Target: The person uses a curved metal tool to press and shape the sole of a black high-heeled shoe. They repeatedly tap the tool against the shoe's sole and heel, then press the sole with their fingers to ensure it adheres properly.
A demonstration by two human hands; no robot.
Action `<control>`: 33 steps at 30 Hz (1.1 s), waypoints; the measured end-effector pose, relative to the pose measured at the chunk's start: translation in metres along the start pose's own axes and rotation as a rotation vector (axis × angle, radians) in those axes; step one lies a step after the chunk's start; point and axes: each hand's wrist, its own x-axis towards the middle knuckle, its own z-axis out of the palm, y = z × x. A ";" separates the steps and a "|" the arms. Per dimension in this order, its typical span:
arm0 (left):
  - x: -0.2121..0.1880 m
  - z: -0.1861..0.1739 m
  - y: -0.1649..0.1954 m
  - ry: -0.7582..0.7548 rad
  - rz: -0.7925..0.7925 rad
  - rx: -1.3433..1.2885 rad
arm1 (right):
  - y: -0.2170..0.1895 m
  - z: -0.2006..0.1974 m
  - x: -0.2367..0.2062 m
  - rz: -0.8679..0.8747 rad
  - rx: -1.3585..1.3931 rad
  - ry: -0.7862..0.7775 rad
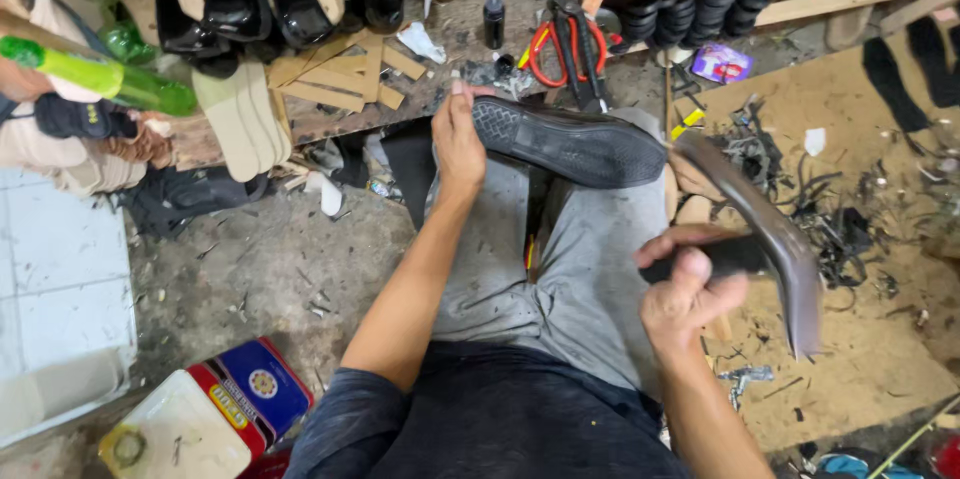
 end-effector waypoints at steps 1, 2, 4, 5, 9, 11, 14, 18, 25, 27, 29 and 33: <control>0.000 -0.001 -0.001 -0.004 0.027 -0.019 | 0.007 0.007 -0.002 -0.043 0.120 0.024; -0.001 -0.001 -0.001 -0.016 0.050 -0.042 | 0.010 0.006 -0.004 -0.085 0.232 0.054; -0.001 -0.001 -0.003 0.001 -0.035 0.006 | 0.014 0.005 -0.004 0.253 -0.344 -0.095; 0.001 -0.001 -0.002 0.010 -0.067 0.035 | 0.014 0.004 -0.001 0.416 -0.616 -0.172; 0.000 -0.002 0.001 0.001 -0.083 0.032 | 0.005 0.010 0.002 0.294 -0.321 -0.103; -0.002 -0.003 0.006 0.007 -0.046 0.067 | -0.001 0.019 0.003 0.291 -0.325 -0.140; -0.004 -0.009 0.014 -0.056 -0.116 -0.094 | -0.013 0.016 0.008 0.463 -0.413 -0.248; -0.009 -0.021 0.021 -0.159 -0.096 -0.045 | -0.035 -0.024 0.034 0.269 -0.201 -0.369; -0.014 -0.024 0.027 -0.234 -0.338 -0.340 | -0.045 -0.052 0.099 0.297 -0.688 -0.485; -0.016 -0.026 0.029 -0.270 -0.318 -0.331 | -0.045 -0.051 0.105 0.038 -0.685 -0.633; -0.018 -0.029 0.030 -0.319 -0.250 -0.309 | -0.045 -0.050 0.108 -0.011 -0.744 -0.684; -0.024 -0.029 0.029 -0.278 -0.367 -0.350 | -0.044 -0.052 0.118 -0.041 -0.852 -0.836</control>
